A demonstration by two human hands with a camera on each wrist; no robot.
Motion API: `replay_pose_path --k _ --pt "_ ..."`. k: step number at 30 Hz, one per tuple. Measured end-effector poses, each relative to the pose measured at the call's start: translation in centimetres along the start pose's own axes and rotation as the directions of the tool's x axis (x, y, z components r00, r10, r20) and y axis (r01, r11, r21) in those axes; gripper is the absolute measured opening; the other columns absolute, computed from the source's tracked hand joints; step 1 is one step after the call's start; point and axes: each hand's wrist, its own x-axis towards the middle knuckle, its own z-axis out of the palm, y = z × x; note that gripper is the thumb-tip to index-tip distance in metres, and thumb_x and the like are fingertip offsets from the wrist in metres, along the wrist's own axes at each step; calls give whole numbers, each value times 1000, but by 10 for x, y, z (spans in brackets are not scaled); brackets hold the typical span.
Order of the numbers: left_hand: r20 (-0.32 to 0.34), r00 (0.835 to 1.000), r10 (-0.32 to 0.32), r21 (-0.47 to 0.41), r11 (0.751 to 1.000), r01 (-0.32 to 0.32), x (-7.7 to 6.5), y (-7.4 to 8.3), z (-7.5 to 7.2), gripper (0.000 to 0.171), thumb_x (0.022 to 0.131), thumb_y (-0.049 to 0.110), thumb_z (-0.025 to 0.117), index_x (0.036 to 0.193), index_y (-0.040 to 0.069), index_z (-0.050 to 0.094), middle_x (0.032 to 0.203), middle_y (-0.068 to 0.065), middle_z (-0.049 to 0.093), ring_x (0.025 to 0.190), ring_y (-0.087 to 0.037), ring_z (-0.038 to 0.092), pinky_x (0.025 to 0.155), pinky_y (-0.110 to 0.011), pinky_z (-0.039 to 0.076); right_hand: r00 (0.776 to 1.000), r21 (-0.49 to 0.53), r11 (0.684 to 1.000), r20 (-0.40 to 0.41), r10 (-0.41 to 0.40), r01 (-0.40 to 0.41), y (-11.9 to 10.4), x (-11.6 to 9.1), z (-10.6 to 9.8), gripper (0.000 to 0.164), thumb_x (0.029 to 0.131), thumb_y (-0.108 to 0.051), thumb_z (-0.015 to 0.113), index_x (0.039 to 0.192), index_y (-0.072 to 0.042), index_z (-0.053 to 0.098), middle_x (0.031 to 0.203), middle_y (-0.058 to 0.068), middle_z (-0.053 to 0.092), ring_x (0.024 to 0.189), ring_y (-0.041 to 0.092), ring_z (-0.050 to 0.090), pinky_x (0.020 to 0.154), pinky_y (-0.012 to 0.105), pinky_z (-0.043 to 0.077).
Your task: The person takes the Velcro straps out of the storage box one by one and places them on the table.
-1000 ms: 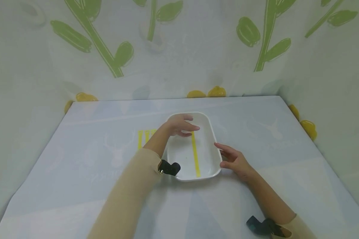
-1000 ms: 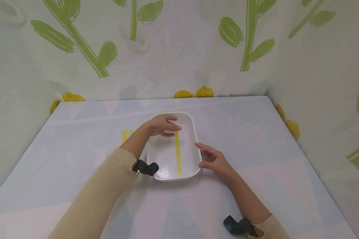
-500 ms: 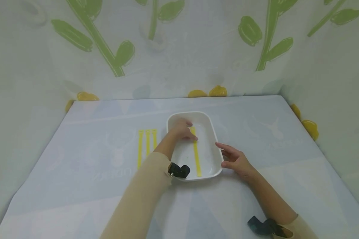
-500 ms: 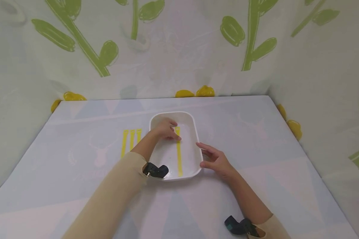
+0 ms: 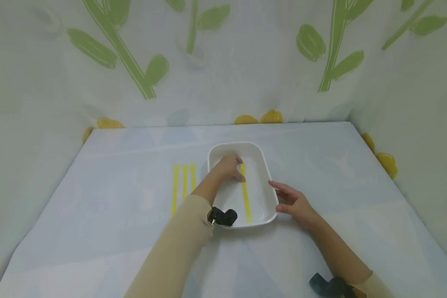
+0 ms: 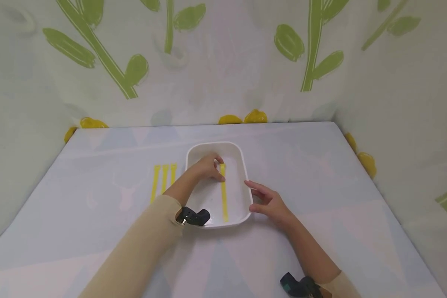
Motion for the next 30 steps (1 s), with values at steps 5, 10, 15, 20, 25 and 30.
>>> replay_pose_path --k 5,10,15,20,25,30 --pt "15 999 -30 -57 998 31 0 4 -4 54 76 11 78 124 3 55 109 -11 56 78 -16 55 67 -22 46 1000 34 999 8 -16 16 0 3 -1 58 84 -8 70 138 -14 49 140 -11 49 120 2 51 90 22 48" --pt "36 998 -57 -157 986 62 3 3 -4 46 83 12 72 124 1 54 91 -7 57 58 -10 49 56 -18 43 999 59 998 20 -27 26 1 5 -1 58 84 -7 70 138 -14 50 139 -11 49 120 3 52 90 22 48" --pt "30 998 -52 -242 968 58 8 -2 -3 39 85 11 69 121 1 55 80 -2 53 53 -8 46 52 -18 43 999 68 997 31 -31 29 0 5 0 58 84 -9 70 138 -14 49 140 -11 49 120 4 52 90 22 49" --pt "25 999 -25 -313 949 31 6 -1 -9 46 85 11 68 128 3 53 82 -4 56 62 -10 51 59 -20 47 998 81 996 39 -39 35 -1 7 2 58 85 -11 70 138 -15 50 140 -11 49 119 4 53 90 22 48" --pt "68 998 9 -520 853 28 1 0 -20 61 87 5 65 142 4 39 107 -15 62 84 -18 65 77 -26 54 997 74 996 47 -57 54 0 8 3 58 86 -9 69 139 -12 48 141 -9 48 119 5 53 89 23 49" --pt "68 994 91 -613 790 -30 -2 5 -35 66 88 3 64 146 7 33 122 -19 56 105 -28 64 84 -30 53 998 56 997 42 -57 54 0 9 2 58 86 -10 69 139 -12 48 141 -10 48 119 4 53 89 22 49"
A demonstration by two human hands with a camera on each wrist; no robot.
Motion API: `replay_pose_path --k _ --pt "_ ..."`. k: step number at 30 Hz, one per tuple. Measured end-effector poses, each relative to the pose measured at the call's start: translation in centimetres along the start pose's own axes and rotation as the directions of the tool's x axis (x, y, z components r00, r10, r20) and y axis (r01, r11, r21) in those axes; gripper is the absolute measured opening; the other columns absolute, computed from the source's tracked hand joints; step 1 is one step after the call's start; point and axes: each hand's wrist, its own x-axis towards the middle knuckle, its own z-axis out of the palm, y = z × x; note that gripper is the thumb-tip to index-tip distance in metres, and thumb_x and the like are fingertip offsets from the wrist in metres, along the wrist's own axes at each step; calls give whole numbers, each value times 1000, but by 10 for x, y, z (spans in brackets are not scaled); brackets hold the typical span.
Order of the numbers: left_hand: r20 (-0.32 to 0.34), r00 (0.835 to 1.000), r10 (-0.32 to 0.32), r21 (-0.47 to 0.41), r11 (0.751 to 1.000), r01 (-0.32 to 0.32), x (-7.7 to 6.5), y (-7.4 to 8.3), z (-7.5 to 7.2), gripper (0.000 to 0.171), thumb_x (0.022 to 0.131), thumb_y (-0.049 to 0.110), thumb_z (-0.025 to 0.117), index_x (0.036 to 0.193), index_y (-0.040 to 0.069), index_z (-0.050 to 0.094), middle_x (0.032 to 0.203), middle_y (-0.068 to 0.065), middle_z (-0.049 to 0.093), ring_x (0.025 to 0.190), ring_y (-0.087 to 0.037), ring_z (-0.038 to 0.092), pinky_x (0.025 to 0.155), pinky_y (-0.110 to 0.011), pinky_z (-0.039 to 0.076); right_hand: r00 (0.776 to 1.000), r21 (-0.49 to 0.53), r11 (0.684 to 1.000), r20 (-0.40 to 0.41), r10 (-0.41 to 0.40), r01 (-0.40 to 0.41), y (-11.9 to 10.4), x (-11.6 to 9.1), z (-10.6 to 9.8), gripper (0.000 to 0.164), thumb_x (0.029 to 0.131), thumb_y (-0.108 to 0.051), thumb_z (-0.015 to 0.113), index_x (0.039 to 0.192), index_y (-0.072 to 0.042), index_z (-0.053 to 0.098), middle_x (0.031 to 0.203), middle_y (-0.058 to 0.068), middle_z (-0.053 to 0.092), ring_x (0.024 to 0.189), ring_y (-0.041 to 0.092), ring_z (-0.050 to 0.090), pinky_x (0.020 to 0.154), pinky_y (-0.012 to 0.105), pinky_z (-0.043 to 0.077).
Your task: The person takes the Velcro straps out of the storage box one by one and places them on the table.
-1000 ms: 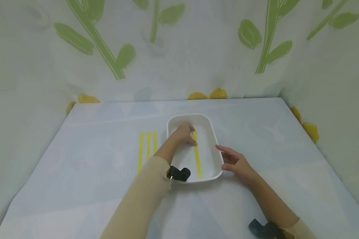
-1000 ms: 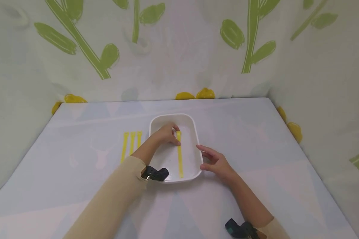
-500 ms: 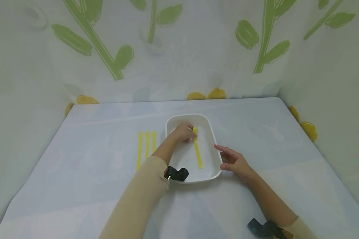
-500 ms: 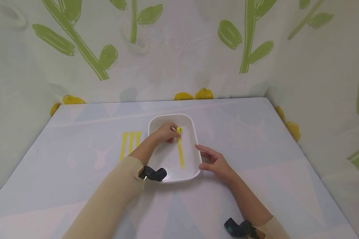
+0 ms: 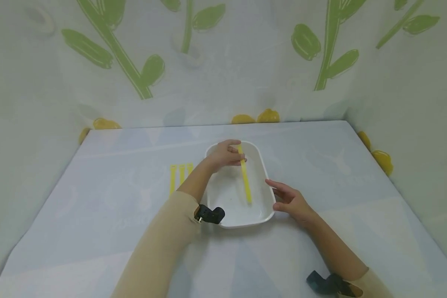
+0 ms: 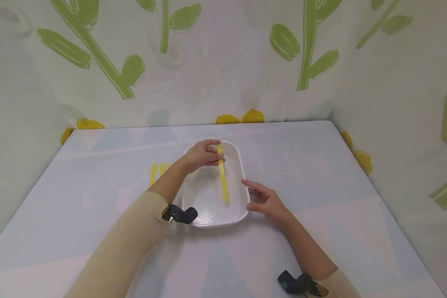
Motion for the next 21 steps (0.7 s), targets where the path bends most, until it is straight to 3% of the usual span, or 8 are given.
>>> replay_pose_path --k 3,8,15,18,21 --pt "15 998 57 -12 998 -57 -2 6 -5 65 87 3 65 145 7 36 132 -18 52 107 -28 63 85 -30 53 1000 -6 1000 -8 -8 8 0 0 -1 58 85 -10 70 139 -10 48 140 -9 49 118 5 54 89 22 49" --pt "10 996 84 74 994 -85 -10 14 -17 70 86 11 70 146 14 35 151 -7 32 103 -23 65 89 -31 51 1000 -12 1000 -3 -22 22 0 0 -1 59 85 -8 70 139 -8 47 139 -12 49 117 5 54 90 22 48" --pt "76 991 110 90 989 -117 -23 20 -34 83 84 7 69 152 18 22 130 -15 58 111 -21 62 93 -36 49 1000 18 999 8 -30 30 -1 -1 -3 60 84 -9 71 139 -11 48 137 -13 50 117 6 54 90 20 48" --pt "99 990 99 90 990 -108 -27 20 -40 86 84 6 69 152 19 19 138 -12 51 112 -21 62 92 -35 50 999 34 999 9 -41 41 -1 -1 -4 60 83 -10 71 139 -13 49 137 -12 51 117 6 54 91 20 48" --pt "122 988 96 72 992 -105 -32 18 -48 88 84 4 69 153 20 16 152 -7 33 113 -22 61 92 -36 50 999 48 998 13 -42 42 0 0 -4 60 83 -11 72 138 -14 50 136 -13 52 117 6 55 91 20 47"
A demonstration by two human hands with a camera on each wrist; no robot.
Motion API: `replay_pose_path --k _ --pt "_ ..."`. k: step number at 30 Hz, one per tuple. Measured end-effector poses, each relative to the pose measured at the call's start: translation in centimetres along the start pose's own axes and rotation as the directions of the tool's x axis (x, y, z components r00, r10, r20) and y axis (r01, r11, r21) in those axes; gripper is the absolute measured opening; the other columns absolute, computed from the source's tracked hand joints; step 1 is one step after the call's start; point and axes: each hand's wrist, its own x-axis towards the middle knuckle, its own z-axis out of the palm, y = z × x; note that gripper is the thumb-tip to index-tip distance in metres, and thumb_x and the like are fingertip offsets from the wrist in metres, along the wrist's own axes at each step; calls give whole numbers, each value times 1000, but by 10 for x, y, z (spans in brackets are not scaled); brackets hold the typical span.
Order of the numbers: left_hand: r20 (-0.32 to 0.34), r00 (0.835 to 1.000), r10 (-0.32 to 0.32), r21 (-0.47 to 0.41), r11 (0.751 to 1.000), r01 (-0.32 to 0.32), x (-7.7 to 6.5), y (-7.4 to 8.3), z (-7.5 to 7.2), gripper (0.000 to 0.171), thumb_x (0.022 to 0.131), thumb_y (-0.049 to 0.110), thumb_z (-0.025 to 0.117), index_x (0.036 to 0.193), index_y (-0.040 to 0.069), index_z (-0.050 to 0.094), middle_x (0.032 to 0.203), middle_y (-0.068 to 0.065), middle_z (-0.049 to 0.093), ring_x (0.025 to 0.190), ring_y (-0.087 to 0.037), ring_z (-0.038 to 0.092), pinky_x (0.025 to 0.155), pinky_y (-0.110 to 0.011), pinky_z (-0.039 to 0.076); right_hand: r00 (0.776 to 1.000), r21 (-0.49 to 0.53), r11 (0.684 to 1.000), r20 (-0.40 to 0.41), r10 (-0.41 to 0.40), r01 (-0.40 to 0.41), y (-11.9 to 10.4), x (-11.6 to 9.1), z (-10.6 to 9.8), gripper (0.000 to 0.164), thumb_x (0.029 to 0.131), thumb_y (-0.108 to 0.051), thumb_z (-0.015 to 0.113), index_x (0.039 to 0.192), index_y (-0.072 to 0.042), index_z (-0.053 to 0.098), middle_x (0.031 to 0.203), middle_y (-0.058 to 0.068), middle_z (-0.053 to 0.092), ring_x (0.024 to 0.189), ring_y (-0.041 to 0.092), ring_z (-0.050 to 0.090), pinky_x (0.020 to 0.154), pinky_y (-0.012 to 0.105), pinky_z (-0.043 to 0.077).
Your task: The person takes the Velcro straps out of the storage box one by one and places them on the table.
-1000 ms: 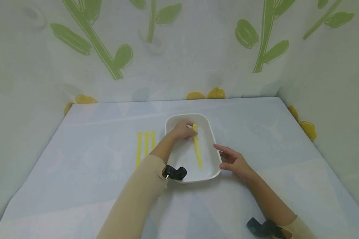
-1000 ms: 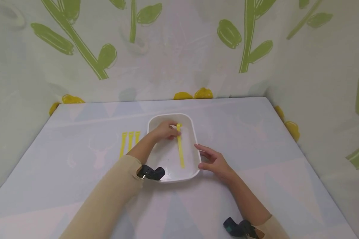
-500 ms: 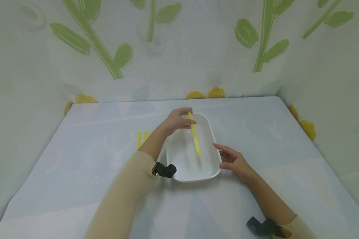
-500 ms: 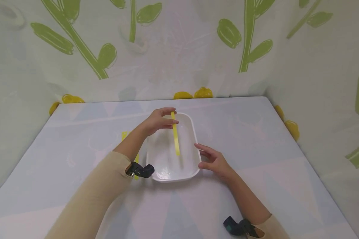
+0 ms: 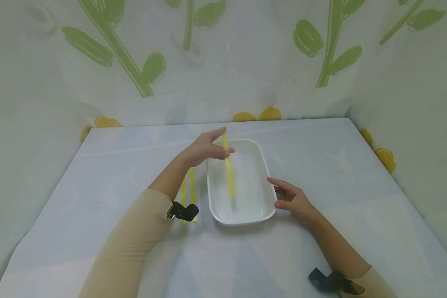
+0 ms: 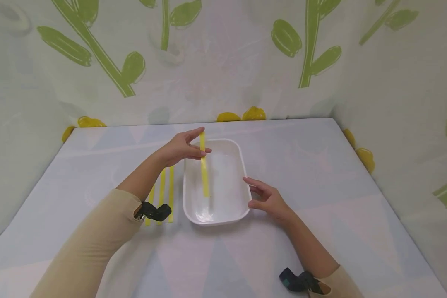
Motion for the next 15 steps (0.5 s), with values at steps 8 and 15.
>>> replay_pose_path --k 8,15 --pt "8 999 54 -7 999 -54 -28 -5 -32 88 86 2 66 153 16 11 160 1 5 120 -26 56 93 -37 49 1000 25 1000 5 2 -2 1 0 2 61 82 -11 73 138 -13 50 137 -11 52 115 7 55 91 19 47" --pt "-37 998 51 79 996 -48 -60 -7 -63 89 86 5 67 153 18 10 160 3 4 119 -23 57 89 -32 51 1000 17 1000 4 14 -14 2 0 6 60 82 -12 73 138 -15 51 138 -10 51 117 7 54 92 20 46"
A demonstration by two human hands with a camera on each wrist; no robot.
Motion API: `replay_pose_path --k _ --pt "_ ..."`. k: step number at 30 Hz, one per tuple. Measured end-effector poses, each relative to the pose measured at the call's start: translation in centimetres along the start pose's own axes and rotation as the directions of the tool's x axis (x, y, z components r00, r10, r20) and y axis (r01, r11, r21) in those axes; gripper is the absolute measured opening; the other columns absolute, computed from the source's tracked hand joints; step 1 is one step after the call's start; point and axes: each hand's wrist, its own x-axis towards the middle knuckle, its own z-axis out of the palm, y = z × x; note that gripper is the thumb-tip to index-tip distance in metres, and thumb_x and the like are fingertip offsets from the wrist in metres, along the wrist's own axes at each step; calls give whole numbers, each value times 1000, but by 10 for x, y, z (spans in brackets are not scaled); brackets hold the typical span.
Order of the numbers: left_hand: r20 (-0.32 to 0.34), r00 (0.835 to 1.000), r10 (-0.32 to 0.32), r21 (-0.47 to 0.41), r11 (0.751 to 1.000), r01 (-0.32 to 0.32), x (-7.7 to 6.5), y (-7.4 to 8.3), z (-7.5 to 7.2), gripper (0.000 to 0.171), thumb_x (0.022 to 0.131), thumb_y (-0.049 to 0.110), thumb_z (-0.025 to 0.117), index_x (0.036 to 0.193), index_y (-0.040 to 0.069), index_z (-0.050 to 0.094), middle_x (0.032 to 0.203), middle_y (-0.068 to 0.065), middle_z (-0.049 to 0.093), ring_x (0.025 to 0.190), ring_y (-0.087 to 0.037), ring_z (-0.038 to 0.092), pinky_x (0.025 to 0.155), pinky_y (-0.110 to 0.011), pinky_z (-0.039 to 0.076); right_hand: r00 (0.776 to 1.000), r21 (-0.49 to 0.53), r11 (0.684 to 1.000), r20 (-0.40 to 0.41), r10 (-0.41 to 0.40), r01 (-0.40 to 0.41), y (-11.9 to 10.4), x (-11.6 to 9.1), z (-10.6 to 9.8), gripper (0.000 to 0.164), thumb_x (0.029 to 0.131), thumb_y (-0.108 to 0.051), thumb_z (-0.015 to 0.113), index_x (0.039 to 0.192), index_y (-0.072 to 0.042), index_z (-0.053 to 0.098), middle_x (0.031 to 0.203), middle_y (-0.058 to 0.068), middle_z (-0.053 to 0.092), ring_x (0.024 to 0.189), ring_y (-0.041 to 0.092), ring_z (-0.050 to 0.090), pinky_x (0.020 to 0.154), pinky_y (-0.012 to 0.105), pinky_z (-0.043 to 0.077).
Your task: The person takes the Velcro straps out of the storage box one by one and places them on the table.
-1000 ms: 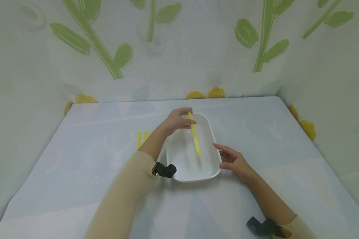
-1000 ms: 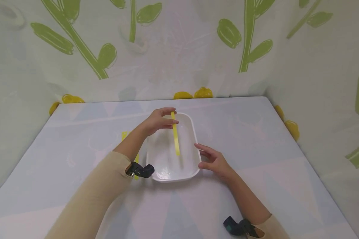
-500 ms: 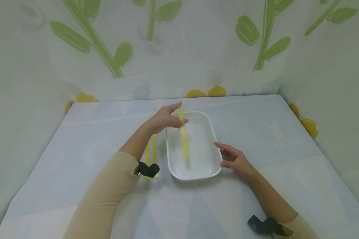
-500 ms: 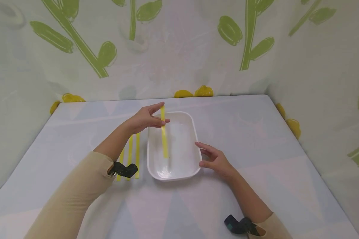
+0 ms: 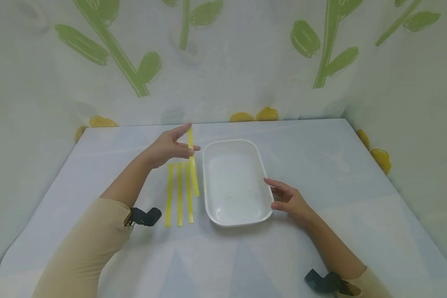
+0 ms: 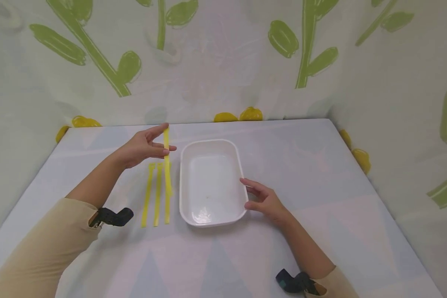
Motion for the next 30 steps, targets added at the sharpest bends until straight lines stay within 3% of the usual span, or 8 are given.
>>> replay_pose_path --k 3,7,13,15,19,22,26,30 --pt "-27 999 -23 44 999 24 -13 -4 -10 90 85 9 69 153 21 11 159 1 12 118 -22 57 96 -35 47 1000 3 1000 1 0 0 0 0 1 62 82 -14 74 138 -12 49 138 -9 51 118 8 53 93 20 46" --pt "-45 997 -64 117 991 69 -29 -12 -21 90 86 13 69 153 24 10 150 -11 36 121 -29 55 104 -46 37 1000 0 1000 -2 11 -11 0 0 2 62 81 -14 74 138 -12 49 138 -9 51 119 7 53 93 19 46" --pt "-63 994 -87 195 976 97 -50 -29 -36 89 86 14 68 153 24 10 157 -6 19 120 -28 55 102 -50 38 999 -25 999 -24 29 -29 -4 0 2 62 81 -15 74 138 -12 50 139 -9 50 119 6 53 92 19 46" --pt "-65 994 -91 213 972 102 -55 -37 -39 89 86 13 69 153 22 11 158 -6 17 119 -25 56 100 -46 42 999 -34 999 -33 37 -38 -4 0 1 61 81 -15 74 138 -13 50 138 -9 50 119 5 52 92 19 46" --pt "-72 990 -119 250 959 133 -63 -53 -42 90 85 14 70 153 19 12 147 -15 40 115 -26 59 96 -44 44 999 -27 999 -31 31 -31 -2 -1 0 61 82 -13 74 137 -12 50 138 -8 51 119 5 53 93 19 46" --pt "-100 980 -169 300 934 192 -68 -66 -41 93 83 18 73 153 17 12 133 -19 53 113 -28 59 94 -46 43 999 -26 999 -27 36 -37 -1 -1 0 60 82 -11 73 137 -13 50 138 -9 51 119 5 53 93 20 46" --pt "-152 966 -208 352 902 250 -69 -80 -39 97 80 22 75 153 18 13 141 -17 45 114 -29 53 90 -41 43 998 -44 998 -31 52 -53 -3 -1 2 61 82 -12 73 138 -14 50 139 -9 50 120 4 52 93 20 46" --pt "-171 966 -193 393 886 246 -69 -91 -38 101 77 22 78 153 17 12 149 -16 34 111 -30 50 91 -41 40 998 -53 997 -29 52 -53 -4 -1 3 60 82 -10 73 138 -15 50 139 -10 50 119 4 52 93 19 46"
